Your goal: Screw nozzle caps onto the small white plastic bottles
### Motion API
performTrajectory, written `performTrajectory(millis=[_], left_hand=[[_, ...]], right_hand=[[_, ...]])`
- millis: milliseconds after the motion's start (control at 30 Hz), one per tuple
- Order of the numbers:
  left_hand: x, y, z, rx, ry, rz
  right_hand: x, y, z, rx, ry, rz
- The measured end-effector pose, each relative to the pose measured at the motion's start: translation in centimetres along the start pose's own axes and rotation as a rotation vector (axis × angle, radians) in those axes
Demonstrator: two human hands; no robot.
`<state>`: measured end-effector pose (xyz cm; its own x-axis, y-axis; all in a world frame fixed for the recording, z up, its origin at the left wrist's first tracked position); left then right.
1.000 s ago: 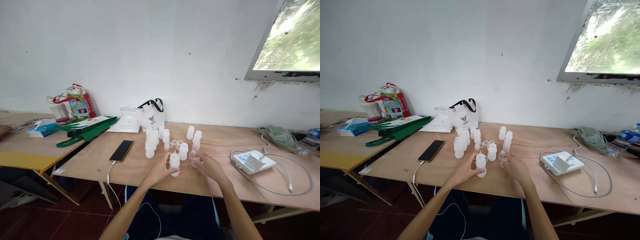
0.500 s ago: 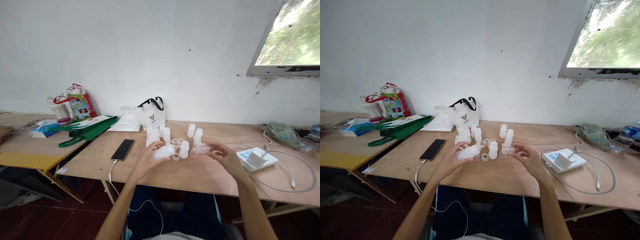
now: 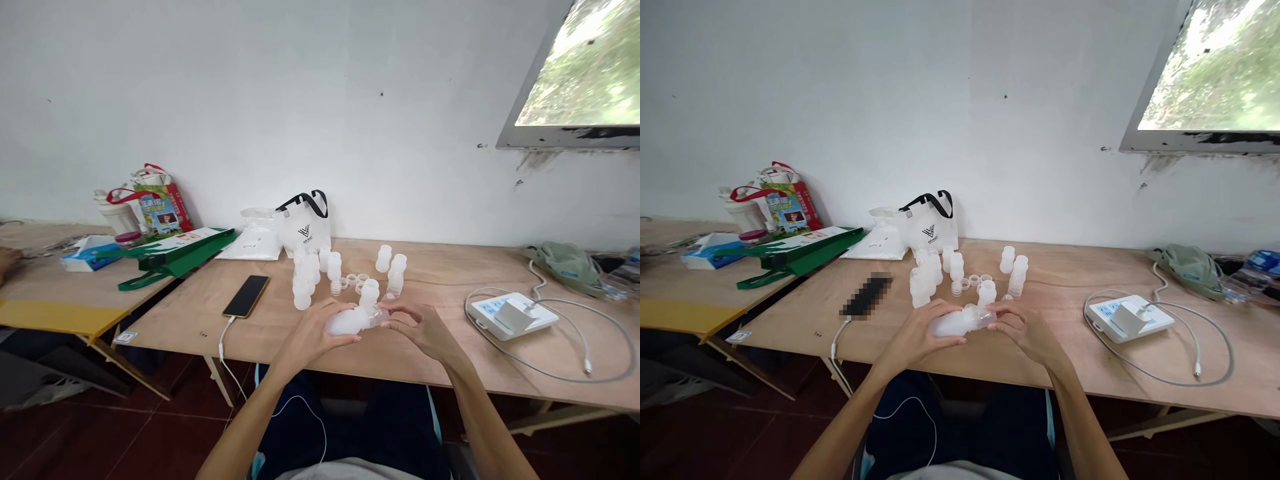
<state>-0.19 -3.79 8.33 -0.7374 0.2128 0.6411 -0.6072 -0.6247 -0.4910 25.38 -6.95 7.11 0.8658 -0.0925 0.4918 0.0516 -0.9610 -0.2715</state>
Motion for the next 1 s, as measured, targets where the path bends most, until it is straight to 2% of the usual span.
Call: performTrajectory(millis=[167, 367, 467, 567, 767, 867, 1000], left_hand=[[1.3, 0.1, -0.3, 0.031, 0.06, -0.085], [3.0, 0.6, -0.6, 0.048, 0.105, -0.168], [3.2, 0.7, -0.6, 0.055, 0.078, -0.206], [3.1, 0.5, -0.5, 0.063, 0.048, -0.198], [1.9, 0.3, -0.5, 0.053, -0.042, -0.182], [1.6, 0.4, -0.4, 0.02, -0.093, -0.215], [1.7, 0.5, -0.1, 0.0, -0.094, -0.231]], right_hand=[[-0.4, 0.4, -0.3, 0.104, 0.085, 0.021], [-1.8, 0.8, -1.0, 0.273, 0.188, -0.052], [-2.3, 0.9, -1.0, 0.298, 0.193, -0.087], [-2.6, 0.6, -0.7, 0.204, 0.131, -0.09], [-2.8, -0.4, 0.6, -0.147, -0.13, -0.218], [-3.1, -0.6, 1.1, -0.217, -0.178, -0.28], [-3.2, -0.7, 1.0, -0.217, -0.227, -0.32]])
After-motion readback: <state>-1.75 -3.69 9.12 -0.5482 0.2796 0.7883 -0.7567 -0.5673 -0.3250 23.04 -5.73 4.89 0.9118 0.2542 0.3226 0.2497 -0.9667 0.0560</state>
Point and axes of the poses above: each hand's wrist, its own y-axis away from the middle knuckle, its own x-axis out of the back of the hand, z = x × y, the point moved 1 cm from there along -y, towards the middle knuckle, and after that the axes turned 10 degrees about -x, right-handed, at the moved point
